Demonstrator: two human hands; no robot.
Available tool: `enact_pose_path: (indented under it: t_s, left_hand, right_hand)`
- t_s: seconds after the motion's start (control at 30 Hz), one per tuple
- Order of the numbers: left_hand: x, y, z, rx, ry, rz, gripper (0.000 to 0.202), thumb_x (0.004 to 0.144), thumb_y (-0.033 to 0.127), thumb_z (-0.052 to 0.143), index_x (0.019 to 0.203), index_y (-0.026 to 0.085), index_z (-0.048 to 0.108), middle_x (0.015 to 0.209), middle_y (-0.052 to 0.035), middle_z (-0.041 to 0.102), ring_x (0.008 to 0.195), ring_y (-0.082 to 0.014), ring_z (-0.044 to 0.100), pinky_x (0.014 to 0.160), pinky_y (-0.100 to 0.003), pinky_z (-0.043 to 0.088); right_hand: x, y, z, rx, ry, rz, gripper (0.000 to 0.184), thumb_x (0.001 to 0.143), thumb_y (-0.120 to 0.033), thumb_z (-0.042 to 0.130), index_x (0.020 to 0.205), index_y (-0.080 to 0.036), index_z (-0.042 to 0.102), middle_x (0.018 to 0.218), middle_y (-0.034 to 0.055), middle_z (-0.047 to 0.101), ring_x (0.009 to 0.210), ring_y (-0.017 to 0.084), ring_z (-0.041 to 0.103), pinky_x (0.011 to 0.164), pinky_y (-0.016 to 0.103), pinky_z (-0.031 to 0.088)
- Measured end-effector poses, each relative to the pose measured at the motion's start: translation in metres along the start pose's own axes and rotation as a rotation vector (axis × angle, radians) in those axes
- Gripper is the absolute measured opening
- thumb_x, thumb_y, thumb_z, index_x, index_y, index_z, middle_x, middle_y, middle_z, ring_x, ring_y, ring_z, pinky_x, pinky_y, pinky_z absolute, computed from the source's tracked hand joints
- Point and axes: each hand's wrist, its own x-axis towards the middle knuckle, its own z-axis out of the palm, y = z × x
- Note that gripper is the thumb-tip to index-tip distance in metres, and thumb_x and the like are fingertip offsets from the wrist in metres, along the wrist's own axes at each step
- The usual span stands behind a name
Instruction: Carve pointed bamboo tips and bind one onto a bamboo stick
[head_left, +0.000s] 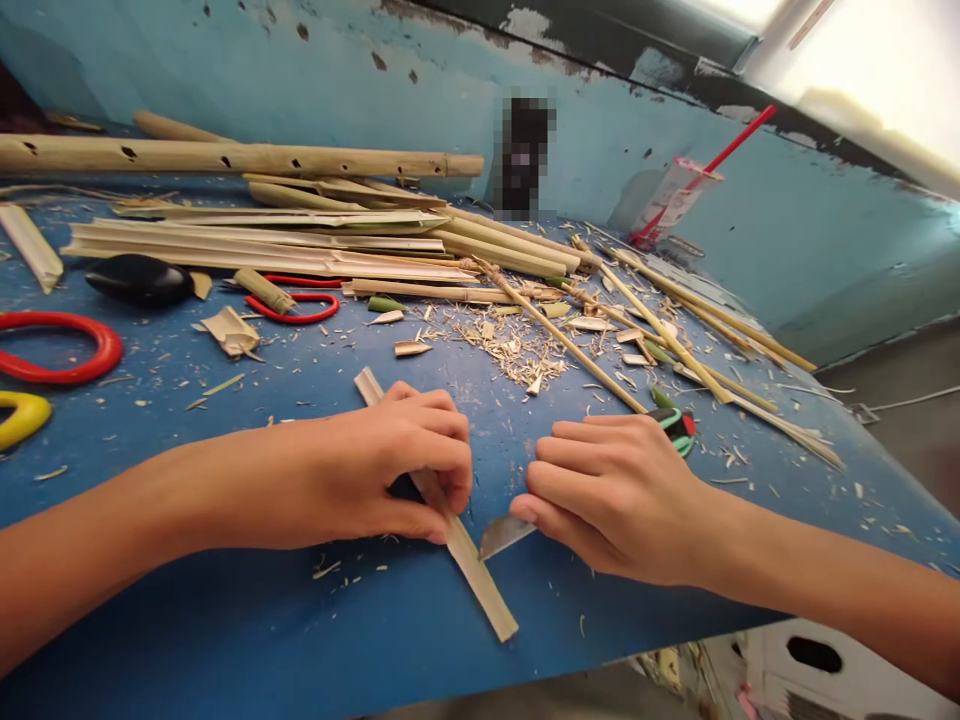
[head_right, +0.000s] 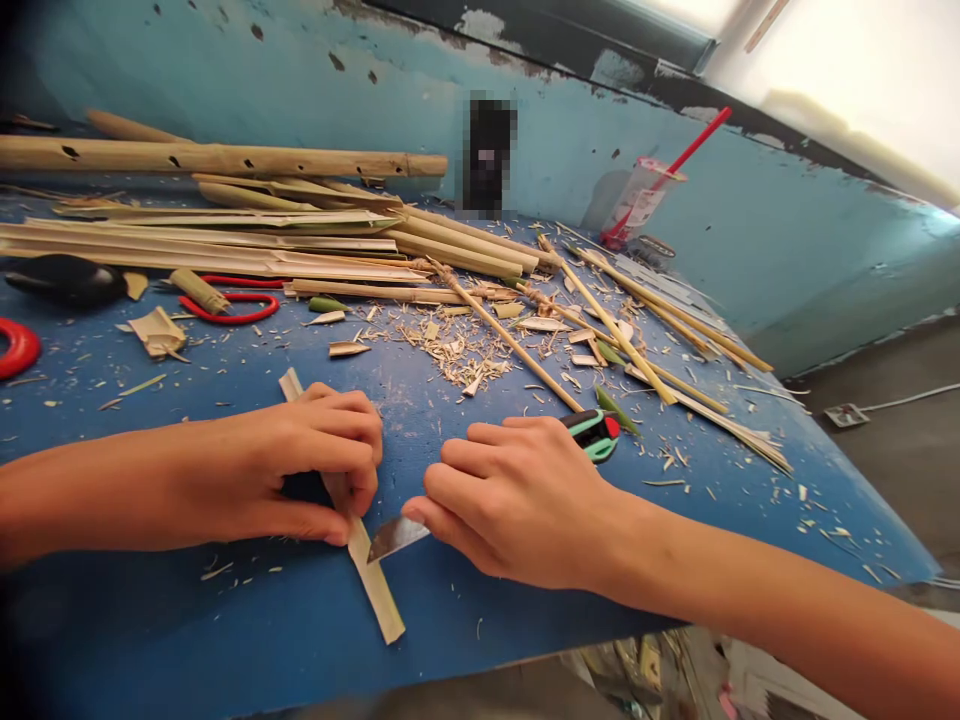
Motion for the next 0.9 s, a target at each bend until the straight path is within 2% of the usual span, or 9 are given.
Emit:
enact_pose_path:
  t_s: [0.1,0.23,0.57,0.8,0.9]
  left_hand:
    - [0.001,0.001,0.0,0.019,0.03,0.004,0.012,0.1,0.02,0.078,0.095,0.026,0.069,0.097,0.0057,0.068,0.1,-0.0161,0.059,0.103,-0.027,0.031]
    - [0.0,0.0,0.001,0.019,0.041,-0.014,0.012,0.097,0.022,0.083,0.096,0.027,0.073,0.099,0.0061,0.067,0.094,-0.0144,0.059,0.095,-0.026,0.032]
    - [0.002,-0.008,0.003,0.064,0.098,0.086,0.017,0.096,0.028,0.086,0.084,0.025,0.074,0.085,0.0057,0.065,0.083,-0.0135,0.061,0.091,-0.028,0.032]
    - [0.002,-0.009,0.003,0.049,0.096,0.097,0.018,0.094,0.028,0.088,0.083,0.025,0.074,0.082,0.005,0.067,0.084,-0.0148,0.061,0.088,-0.03,0.033]
    - [0.002,-0.009,0.002,0.054,0.098,0.094,0.016,0.094,0.027,0.088,0.084,0.026,0.075,0.082,0.0053,0.067,0.084,-0.0143,0.061,0.087,-0.03,0.032]
  right_hand:
    - [0.003,0.001,0.012,0.031,0.035,-0.013,0.051,0.118,-0.036,0.043,0.071,-0.02,0.057,0.065,-0.0029,0.053,0.06,0.015,0.038,0.061,0.034,0.024]
    - [0.002,0.0,0.022,0.037,0.076,-0.02,0.051,0.118,-0.037,0.044,0.072,-0.02,0.058,0.065,-0.0032,0.052,0.061,0.015,0.037,0.059,0.035,0.023]
    - [0.007,-0.013,0.02,0.015,0.13,-0.04,0.049,0.115,-0.036,0.053,0.069,-0.021,0.051,0.062,-0.004,0.047,0.061,0.015,0.035,0.059,0.035,0.018]
    - [0.005,-0.017,0.018,-0.006,0.103,-0.058,0.045,0.114,-0.033,0.055,0.071,-0.022,0.053,0.063,-0.0041,0.048,0.061,0.016,0.039,0.058,0.035,0.021]
    - [0.0,-0.017,0.016,0.032,0.046,-0.094,0.045,0.115,-0.035,0.052,0.072,-0.022,0.054,0.064,-0.0044,0.051,0.059,0.016,0.039,0.057,0.035,0.024]
